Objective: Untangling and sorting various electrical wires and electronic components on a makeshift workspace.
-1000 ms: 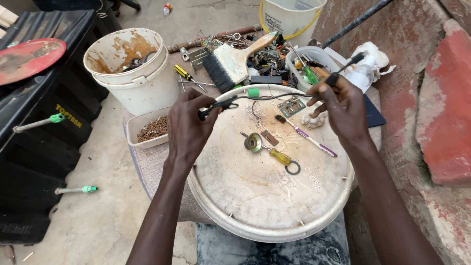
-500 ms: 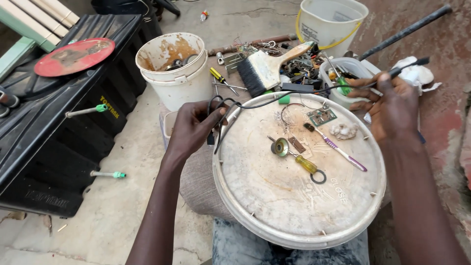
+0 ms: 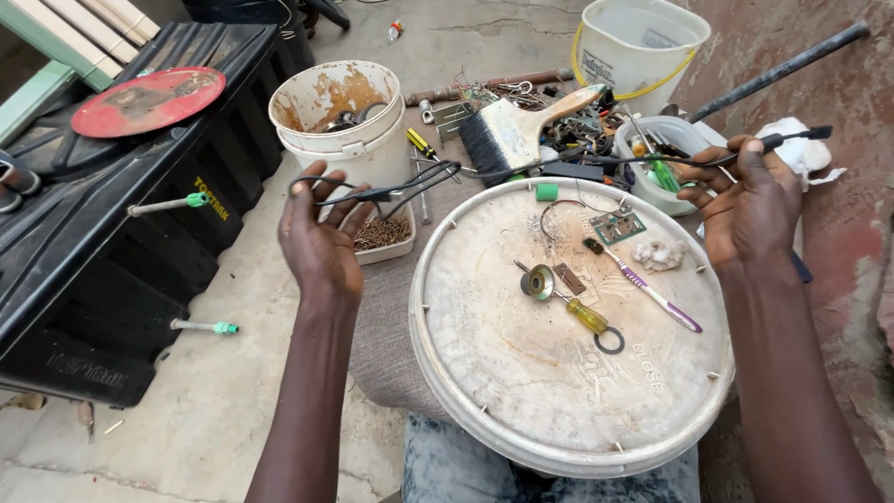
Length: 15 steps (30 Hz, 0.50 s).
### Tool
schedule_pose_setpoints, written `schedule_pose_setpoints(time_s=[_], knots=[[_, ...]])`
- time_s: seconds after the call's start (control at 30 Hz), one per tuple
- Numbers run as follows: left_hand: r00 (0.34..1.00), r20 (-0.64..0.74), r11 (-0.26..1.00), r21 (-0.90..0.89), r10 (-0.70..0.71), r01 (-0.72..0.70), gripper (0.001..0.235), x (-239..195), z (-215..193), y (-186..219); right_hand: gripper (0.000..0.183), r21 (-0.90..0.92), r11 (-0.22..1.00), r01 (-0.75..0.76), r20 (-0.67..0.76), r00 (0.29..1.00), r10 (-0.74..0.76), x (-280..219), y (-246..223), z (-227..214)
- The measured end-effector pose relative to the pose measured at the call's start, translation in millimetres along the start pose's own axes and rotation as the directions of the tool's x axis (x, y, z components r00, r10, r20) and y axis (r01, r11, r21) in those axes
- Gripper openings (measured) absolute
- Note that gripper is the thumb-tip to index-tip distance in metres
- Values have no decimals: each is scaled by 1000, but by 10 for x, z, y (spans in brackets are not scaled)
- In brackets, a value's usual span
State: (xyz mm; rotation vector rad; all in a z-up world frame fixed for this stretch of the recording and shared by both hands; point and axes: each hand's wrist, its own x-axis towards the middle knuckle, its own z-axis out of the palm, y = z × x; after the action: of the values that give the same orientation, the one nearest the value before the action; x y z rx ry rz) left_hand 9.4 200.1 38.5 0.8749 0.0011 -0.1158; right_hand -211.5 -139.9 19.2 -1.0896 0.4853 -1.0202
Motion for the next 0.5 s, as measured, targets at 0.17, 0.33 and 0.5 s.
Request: schedule_pose_setpoints(time_s=[0.17,0.33,0.5], knots=[[999,-20,946,-319,46,-50,26,243,-188,-131,15,-80,997,2,-28,1000,-4,-93,4,-5],[995,68,933,-357,71,-43,36,242,-147,-30,15,-336,942,-17,-72,997,-7,-259,-161,-15],[991,-110,968,-233,72,-96,46,453,-466,242,21,-386,914,126,-195,957,-214,-151,-310,-552]])
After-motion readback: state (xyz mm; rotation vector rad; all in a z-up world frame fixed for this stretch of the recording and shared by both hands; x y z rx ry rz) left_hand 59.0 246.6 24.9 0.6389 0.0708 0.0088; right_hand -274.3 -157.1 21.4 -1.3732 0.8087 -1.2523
